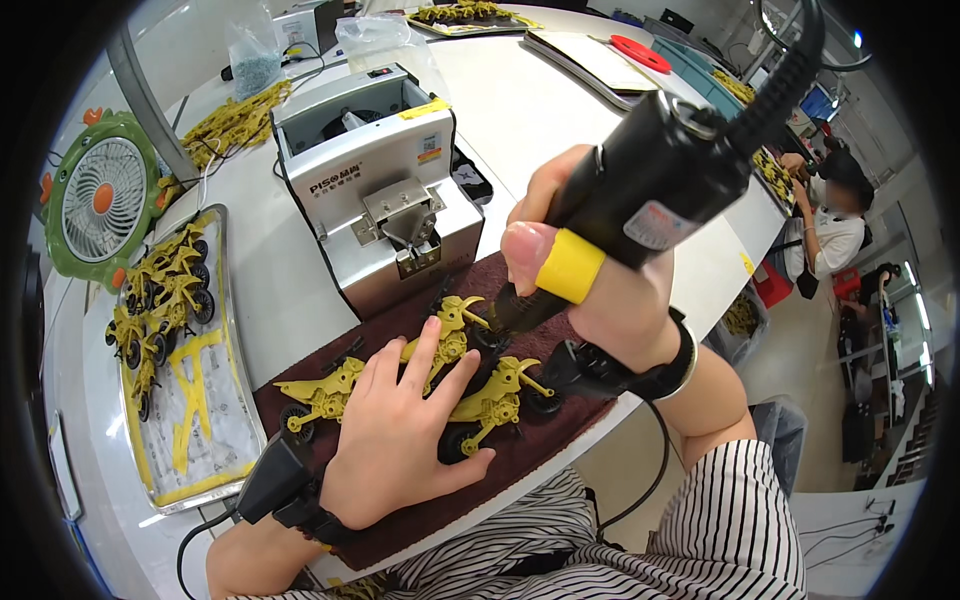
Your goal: Assembling small yellow toy motorcycle models using an electric screwdriver and an automated screw dispenser.
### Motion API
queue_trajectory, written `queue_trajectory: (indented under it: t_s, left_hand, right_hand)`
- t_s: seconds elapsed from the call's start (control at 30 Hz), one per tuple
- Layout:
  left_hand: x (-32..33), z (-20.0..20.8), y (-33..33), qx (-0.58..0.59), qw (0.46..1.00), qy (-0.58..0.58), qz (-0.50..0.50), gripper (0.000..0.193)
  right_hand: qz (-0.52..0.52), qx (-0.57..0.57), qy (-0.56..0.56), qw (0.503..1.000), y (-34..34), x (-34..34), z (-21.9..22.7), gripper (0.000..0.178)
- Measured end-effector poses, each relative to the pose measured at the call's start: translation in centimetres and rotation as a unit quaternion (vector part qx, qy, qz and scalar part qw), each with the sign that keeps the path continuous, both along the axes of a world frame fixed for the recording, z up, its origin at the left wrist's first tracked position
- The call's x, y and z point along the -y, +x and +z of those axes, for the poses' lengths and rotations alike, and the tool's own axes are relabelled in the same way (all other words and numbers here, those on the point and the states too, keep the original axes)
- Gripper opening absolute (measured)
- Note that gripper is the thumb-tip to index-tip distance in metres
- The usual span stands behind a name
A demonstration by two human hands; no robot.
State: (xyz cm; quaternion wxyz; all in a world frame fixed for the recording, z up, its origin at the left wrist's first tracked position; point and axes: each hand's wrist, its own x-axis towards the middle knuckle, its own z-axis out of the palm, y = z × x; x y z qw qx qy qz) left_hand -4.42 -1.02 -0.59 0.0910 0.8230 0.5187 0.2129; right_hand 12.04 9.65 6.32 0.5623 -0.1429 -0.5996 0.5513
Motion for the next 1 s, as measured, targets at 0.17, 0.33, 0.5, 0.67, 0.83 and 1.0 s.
queue_trajectory:
  t_s: [0.17, 0.33, 0.5, 0.67, 0.83, 1.0]
  left_hand:
    - [0.2, 0.4, 0.9, 0.008, 1.000, 0.005, -0.008, 0.071]
    - [0.9, 1.4, 2.1, 0.008, 1.000, -0.013, -0.004, 0.083]
    - [1.2, 1.4, 5.7, -0.010, 0.999, -0.015, -0.028, 0.089]
    - [0.2, -0.8, 6.4, -0.029, 0.999, -0.021, 0.027, 0.091]
    - [0.4, -1.5, 6.8, -0.025, 0.999, -0.021, 0.038, 0.087]
    - [0.5, -2.1, 6.7, -0.012, 0.999, -0.038, 0.036, 0.077]
  right_hand:
    - [0.112, -0.037, 0.100, 0.988, 2.9, 0.5, 7.8, 0.015]
    - [0.137, -0.057, 0.111, 0.983, -2.3, -1.5, 7.2, 0.009]
    - [0.029, -0.113, -0.048, 0.992, -6.6, -1.4, 6.9, 0.010]
    - [0.008, -0.052, -0.025, 0.998, -6.3, -3.6, 5.2, 0.011]
    - [-0.003, 0.053, 0.031, 0.998, -5.7, -2.5, 5.4, 0.010]
    - [0.201, 0.025, -0.011, 0.979, -3.5, 1.1, 3.7, 0.027]
